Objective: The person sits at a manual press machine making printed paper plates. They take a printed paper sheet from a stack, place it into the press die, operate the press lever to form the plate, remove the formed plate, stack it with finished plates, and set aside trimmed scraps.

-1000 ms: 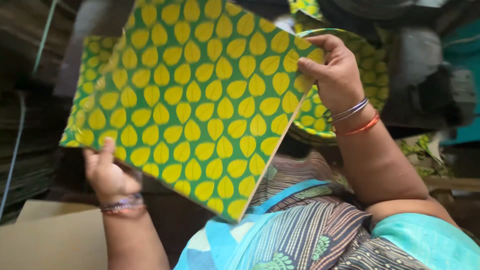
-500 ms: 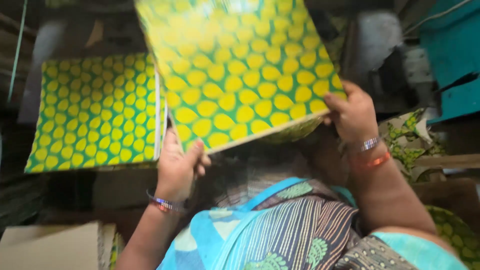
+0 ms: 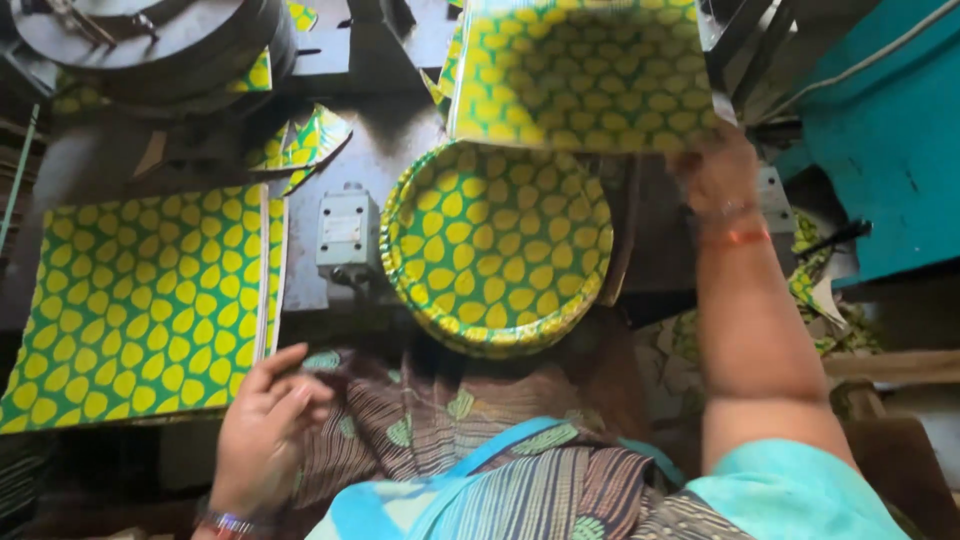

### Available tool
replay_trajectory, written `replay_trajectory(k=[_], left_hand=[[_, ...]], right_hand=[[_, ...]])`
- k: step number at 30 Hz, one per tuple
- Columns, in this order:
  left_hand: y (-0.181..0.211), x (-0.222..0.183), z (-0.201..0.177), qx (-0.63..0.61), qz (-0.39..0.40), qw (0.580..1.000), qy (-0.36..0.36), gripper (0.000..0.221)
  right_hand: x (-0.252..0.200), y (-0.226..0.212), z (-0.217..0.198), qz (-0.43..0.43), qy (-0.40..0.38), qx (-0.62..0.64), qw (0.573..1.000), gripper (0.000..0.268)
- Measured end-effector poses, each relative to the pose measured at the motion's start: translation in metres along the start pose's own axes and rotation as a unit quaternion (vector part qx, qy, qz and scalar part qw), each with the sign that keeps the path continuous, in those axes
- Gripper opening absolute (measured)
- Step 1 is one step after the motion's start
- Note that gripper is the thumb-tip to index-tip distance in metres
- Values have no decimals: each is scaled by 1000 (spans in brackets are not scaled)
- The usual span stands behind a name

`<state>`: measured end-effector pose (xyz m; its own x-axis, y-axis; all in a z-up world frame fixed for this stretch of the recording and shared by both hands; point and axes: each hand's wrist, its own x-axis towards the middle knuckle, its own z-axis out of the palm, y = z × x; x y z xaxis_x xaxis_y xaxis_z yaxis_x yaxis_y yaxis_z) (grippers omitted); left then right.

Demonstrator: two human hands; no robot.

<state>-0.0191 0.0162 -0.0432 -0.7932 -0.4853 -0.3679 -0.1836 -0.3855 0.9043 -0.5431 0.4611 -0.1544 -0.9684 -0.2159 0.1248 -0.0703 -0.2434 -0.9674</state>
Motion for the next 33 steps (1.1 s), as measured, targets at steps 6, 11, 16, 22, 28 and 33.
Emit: replay_trajectory(k=[6,11,16,22,28,33], left_hand=[[-61,-2,-106,87,-50,990,98,52],[-144,-3,-244,199,-96,960,170,53],[-171,1,-290,162,-97,973,132,54],[-161,12,-264,209,-102,959,161,51],[-142,8,-240,193,-123,958,174,53],[-155,32,-277,183,-142,962,147,58]], right_hand=[[114,36,8,54,98,-12,994,37],[150,62,-4,23,68,-75,995,38],[161,64,-3,46,95,-85,991,49],[163,69,-6,38,86,-52,994,51],[152,69,-24,-125,135,-288,940,26],[-24,-110,12,-372,159,-412,817,36]])
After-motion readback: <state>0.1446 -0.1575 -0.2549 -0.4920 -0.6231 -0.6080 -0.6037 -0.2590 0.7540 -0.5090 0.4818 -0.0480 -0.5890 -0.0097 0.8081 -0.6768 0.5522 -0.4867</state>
